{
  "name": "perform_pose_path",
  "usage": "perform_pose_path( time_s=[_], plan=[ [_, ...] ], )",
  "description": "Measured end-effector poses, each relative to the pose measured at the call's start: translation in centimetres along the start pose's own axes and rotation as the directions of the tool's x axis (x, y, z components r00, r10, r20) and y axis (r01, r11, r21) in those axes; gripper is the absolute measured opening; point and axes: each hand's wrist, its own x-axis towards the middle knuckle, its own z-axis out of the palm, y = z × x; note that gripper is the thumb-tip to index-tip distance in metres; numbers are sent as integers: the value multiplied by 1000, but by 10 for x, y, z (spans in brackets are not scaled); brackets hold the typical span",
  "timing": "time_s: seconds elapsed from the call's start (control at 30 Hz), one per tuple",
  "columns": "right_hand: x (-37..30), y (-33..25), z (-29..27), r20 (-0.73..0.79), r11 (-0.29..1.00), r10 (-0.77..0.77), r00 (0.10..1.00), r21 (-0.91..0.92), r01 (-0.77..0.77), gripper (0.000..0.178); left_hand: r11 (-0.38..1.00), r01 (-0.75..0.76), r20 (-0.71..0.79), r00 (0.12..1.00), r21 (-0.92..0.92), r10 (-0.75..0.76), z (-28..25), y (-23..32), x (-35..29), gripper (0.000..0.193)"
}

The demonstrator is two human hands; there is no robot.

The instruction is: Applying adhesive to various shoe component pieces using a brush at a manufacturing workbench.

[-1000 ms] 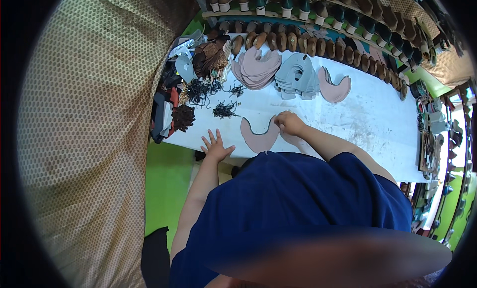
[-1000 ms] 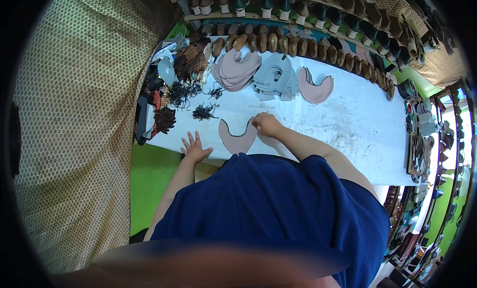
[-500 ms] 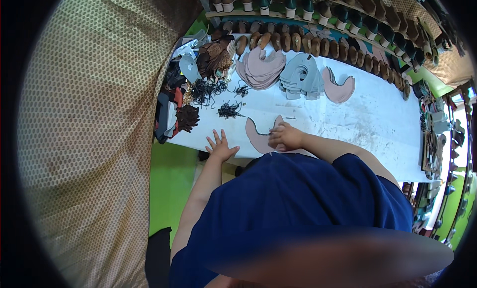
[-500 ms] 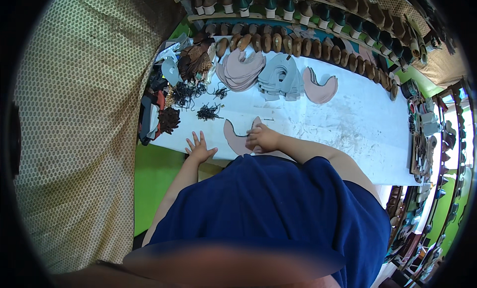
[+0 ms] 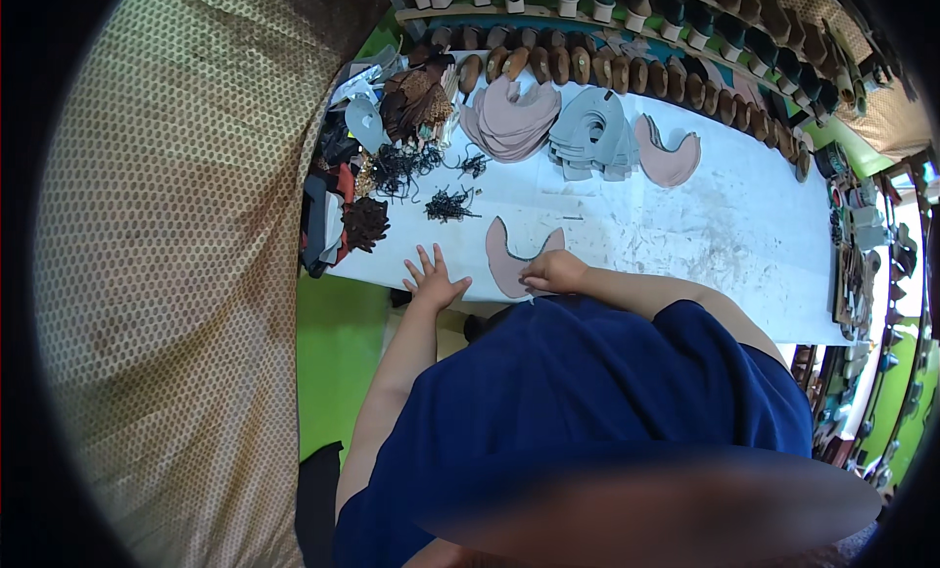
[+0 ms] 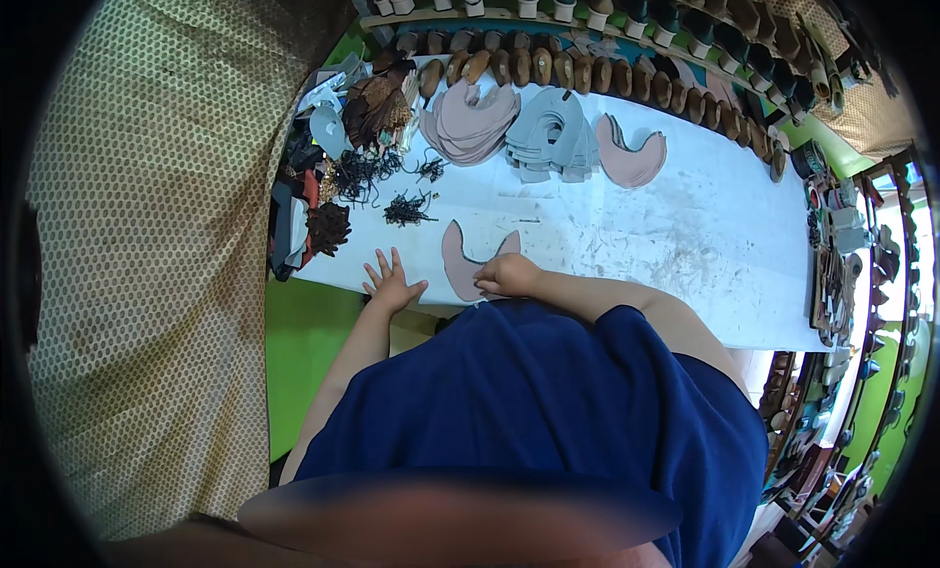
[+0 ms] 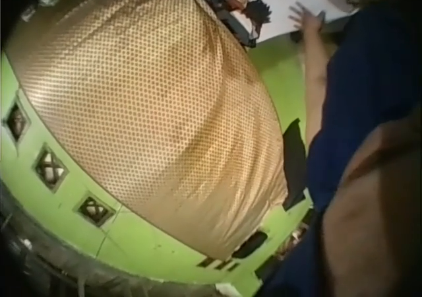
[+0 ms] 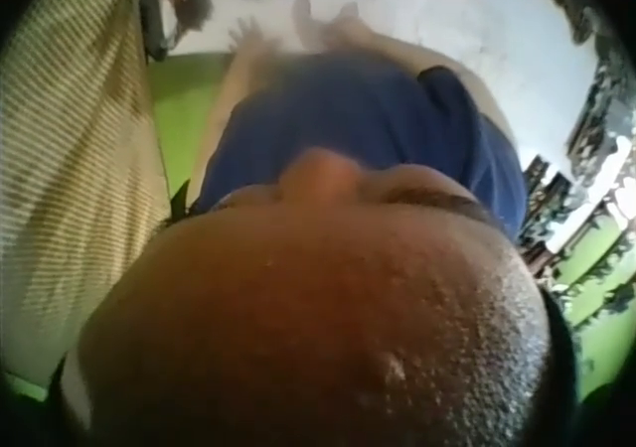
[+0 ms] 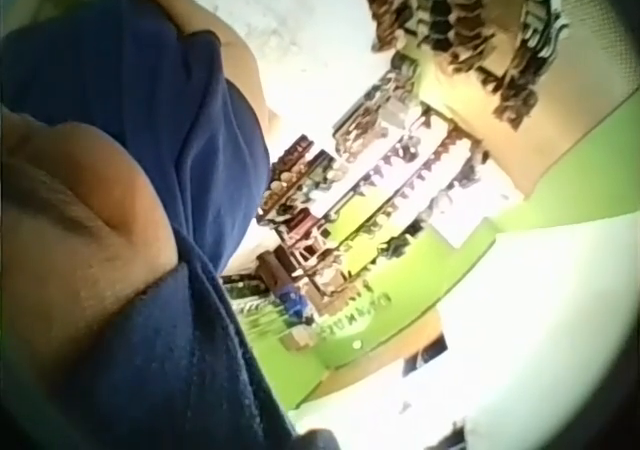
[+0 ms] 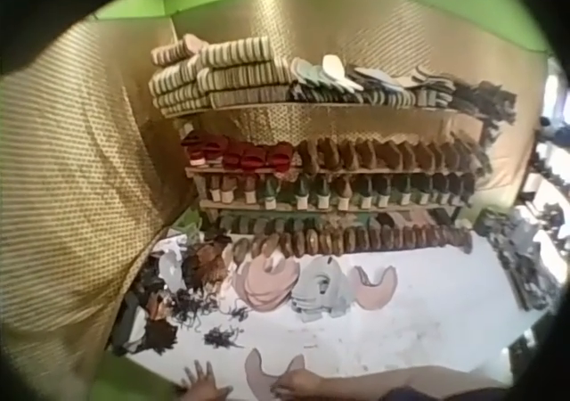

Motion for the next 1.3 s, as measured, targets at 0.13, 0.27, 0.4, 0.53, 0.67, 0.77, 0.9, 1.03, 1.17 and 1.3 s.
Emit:
perform_pose_path(
  time_s=[0.13, 0.27, 0.4, 0.53, 0.67, 0.77, 0.9, 1.03, 1.17, 1.3],
  plan=[
    [-4, 30, -25, -426, 986, 130, 896, -40, -162, 22, 1000, 12, -1, 1000, 12, -12, 3, 0, -1, 123],
    [-22, 65, -64, -633, 894, 288, 719, -91, -438, 18, 999, 17, -41, 999, 37, -15, 7, 2, -3, 122],
    [-28, 73, -77, -485, 861, 341, 805, -182, -474, 16, 997, 44, -91, 995, 65, -38, 9, 6, -6, 120],
    [-21, 77, -68, -504, 871, 219, 835, -285, -400, 11, 998, 38, -113, 993, 48, -32, 10, 13, -9, 117],
    [-13, 77, -66, -495, 850, 121, 860, -396, -348, 5, 997, 15, -297, 954, -80, -38, 27, 31, -12, 105],
    [-13, 77, -66, -511, 847, 171, 842, -361, -391, 5, 994, -68, -355, 934, -80, 36, 33, 56, -18, 97],
    [-26, 86, -70, -591, 843, 164, 790, -331, -423, 6, 993, -112, -335, 938, -34, 94, 27, 56, -15, 93],
    [-36, 89, -80, -597, 814, 271, 755, -277, -511, 8, 997, -44, -397, 918, -55, 18, 15, 19, -3, 93],
    [-30, 79, -81, -571, 756, 351, 743, -295, -584, 9, 998, 56, -421, 906, 29, -39, -6, -29, 9, 98],
    [-16, 70, -72, -602, 732, 390, 697, -256, -631, 12, 976, 42, -353, 935, 215, 38, -27, -55, 19, 99]
  ],
)
